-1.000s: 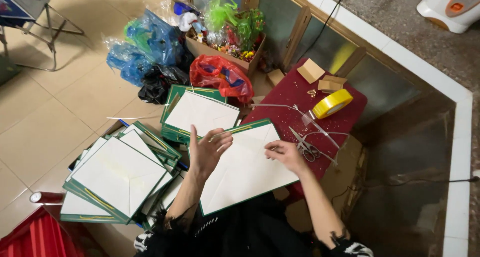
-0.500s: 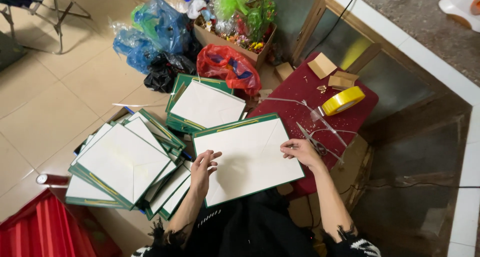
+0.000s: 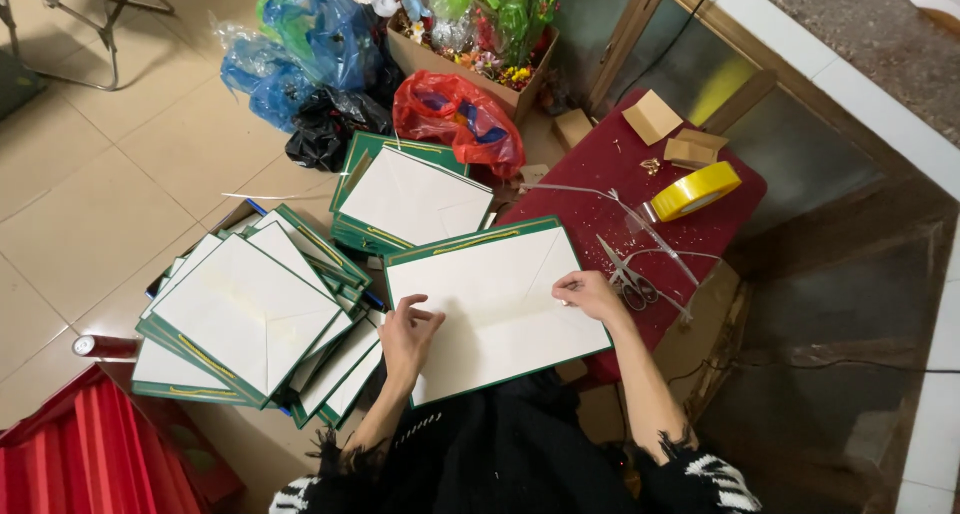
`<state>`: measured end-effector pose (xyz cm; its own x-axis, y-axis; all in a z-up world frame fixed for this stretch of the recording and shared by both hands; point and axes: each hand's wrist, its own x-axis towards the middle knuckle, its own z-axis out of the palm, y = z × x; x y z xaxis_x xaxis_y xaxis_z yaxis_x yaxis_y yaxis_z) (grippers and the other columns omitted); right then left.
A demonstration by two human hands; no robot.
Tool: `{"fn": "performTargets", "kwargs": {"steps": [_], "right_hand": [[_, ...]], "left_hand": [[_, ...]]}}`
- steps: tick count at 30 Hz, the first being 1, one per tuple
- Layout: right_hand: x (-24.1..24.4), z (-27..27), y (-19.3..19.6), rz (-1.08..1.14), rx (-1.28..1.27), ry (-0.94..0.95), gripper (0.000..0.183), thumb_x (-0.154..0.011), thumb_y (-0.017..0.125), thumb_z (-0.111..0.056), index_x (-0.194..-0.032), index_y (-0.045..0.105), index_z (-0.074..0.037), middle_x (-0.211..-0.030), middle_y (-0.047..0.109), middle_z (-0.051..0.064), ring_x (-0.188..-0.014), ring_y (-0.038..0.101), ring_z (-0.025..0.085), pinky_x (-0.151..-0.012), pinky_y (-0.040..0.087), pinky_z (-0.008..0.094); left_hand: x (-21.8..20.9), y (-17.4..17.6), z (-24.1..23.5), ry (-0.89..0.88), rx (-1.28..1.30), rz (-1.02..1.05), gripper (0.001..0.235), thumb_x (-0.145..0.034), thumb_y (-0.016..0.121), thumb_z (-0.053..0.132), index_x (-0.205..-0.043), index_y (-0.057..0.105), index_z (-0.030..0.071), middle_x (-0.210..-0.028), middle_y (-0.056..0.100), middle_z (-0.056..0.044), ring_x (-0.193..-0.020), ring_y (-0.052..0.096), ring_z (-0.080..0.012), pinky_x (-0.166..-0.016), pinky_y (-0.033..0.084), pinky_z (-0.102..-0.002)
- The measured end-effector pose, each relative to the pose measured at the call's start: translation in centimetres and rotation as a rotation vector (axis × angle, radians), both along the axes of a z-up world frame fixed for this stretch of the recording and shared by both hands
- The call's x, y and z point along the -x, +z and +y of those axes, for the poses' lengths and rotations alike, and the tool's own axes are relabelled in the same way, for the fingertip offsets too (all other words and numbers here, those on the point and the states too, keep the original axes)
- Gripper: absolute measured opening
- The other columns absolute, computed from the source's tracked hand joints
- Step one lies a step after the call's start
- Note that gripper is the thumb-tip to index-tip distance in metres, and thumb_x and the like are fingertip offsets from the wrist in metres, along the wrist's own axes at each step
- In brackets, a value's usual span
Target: Applying double-sided tape to gift bags and stacking them
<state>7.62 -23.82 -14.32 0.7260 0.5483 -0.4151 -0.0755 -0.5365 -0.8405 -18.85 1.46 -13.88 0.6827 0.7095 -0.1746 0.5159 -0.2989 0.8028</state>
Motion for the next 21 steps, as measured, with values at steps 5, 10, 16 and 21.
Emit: {"fn": "performTargets", "kwargs": {"steps": [5,10,16,21], "right_hand": [[-1.5,-0.3,-4.7,-0.141,0.157,0.034,0.029,-0.074,0.087,-0.022,-0.1,0.082,-0.01,-0.085,0.078,0.008,-0.072,0.075,0.016,-0.067,0.061,0.027],[-0.9,-0.4,-8.2,-0.302,0.354,0.06,0.029,-0.072,0.085,-0.048,-0.094,0.083,-0.03,-0.09,0.081,-0.005,-0.09,0.077,0.014,-0.079,0.059,0.027],[5.8,1.6,-3.6,-0.754,0.218,-0.108,0.032,-0.091,0.078,-0.02,-0.12,0.069,-0.011,-0.119,0.065,0.01,-0.11,0.067,0.026,-0.1,0.054,0.039],[11.6,8.3,-5.8,-1.215,-0.258,0.336,0.049,-0.097,0.065,-0.025,-0.145,0.06,-0.014,-0.15,0.057,0.012,-0.138,0.052,0.031,-0.115,0.032,0.056]], "left_hand": [[-1.4,-0.2,0.0,-0.053,-0.177,0.08,0.04,-0.087,0.08,0.033,-0.121,0.062,0.025,-0.084,0.077,0.005,-0.092,0.058,-0.0182,-0.094,0.036,-0.036],[-1.8,0.2,0.7,-0.146,-0.407,0.129,0.051,-0.083,0.084,0.033,-0.126,0.059,0.024,-0.085,0.073,0.0,-0.094,0.061,-0.0225,-0.093,0.041,-0.04],[-0.1,-3.9,2.9,0.14,-0.027,0.06,0.133,-0.065,0.093,0.057,-0.157,0.019,-0.004,-0.143,0.038,-0.031,-0.138,0.038,-0.0505,-0.115,0.032,-0.064],[-2.5,-8.7,3.5,0.206,0.282,-0.307,0.066,-0.083,0.088,0.041,-0.128,0.058,0.004,-0.118,0.064,-0.026,-0.119,0.061,-0.0448,-0.103,0.047,-0.055]]}}
